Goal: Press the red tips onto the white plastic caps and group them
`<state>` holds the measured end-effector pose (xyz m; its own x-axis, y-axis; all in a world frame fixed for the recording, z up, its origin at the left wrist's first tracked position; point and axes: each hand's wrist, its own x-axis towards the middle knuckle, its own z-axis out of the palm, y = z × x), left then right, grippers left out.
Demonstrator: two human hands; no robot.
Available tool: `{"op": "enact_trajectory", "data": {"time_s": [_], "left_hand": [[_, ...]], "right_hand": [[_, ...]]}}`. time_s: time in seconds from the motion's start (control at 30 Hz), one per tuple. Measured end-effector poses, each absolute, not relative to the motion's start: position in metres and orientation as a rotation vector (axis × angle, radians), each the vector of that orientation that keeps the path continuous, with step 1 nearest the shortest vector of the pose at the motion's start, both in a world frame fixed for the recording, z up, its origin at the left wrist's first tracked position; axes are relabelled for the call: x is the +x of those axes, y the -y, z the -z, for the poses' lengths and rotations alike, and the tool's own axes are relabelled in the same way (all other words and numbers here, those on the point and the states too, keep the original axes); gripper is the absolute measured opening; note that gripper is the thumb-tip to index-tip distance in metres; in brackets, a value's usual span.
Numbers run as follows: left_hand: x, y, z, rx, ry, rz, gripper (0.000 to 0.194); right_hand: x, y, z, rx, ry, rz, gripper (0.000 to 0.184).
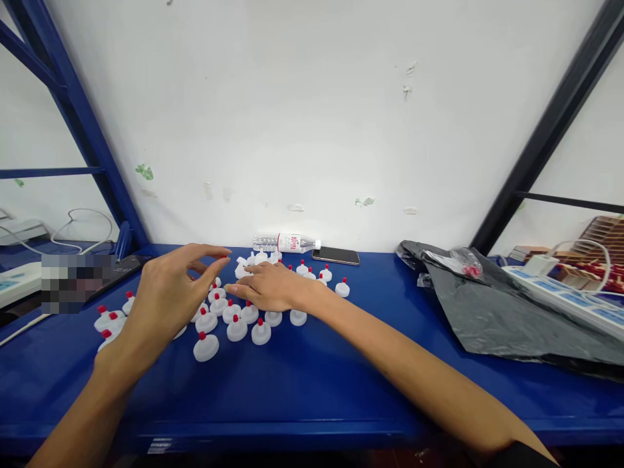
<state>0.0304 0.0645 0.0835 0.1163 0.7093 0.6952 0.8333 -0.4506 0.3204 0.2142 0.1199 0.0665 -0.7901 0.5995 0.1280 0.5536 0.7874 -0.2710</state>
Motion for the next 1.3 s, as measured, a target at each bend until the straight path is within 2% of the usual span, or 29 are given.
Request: {"op": "enact_trajectory", "data": {"time_s": [0.13,0.27,0.37,0.6,0.73,0.97,1.3], "left_hand": [[0.031,-0.063,-0.084,-2.240,1.579,1.244,0.020],[0.032,-0.062,-0.084,-2.257,1.560,1.237,0.020],[0.032,-0.062,-0.085,-2.262,1.560,1.232,0.020],[0.032,-0.061,-0.087,-2.257,1.633,1.197,0.019],[0.032,-0.061,-0.087,-2.269,1.657,1.207,0.017],[0.030,-0.064,-0.084,-2.335,1.594,1.309,0.015],[0.034,-0.059,-0.087,-2.399,1.566,1.424,0.013]], "right_hand": [[0.218,-0.126,-0.066,-0.848,2.744,-0.321,0.055],[0.221,-0.133,-0.066,-0.907,2.627,-0.191,0.030],[0.221,-0.138,-0.063,-1.015,2.608,-0.082,0.026],[0.219,-0.140,-0.061,-0.977,2.652,-0.246,0.006],[0.225,-0.133,-0.074,-0.901,2.532,-0.461,0.009],[0.227,-0.117,-0.096,-0.660,2.235,-1.147,0.025],[0.233,-0.130,-0.093,-0.590,2.157,-1.253,0.029]]}}
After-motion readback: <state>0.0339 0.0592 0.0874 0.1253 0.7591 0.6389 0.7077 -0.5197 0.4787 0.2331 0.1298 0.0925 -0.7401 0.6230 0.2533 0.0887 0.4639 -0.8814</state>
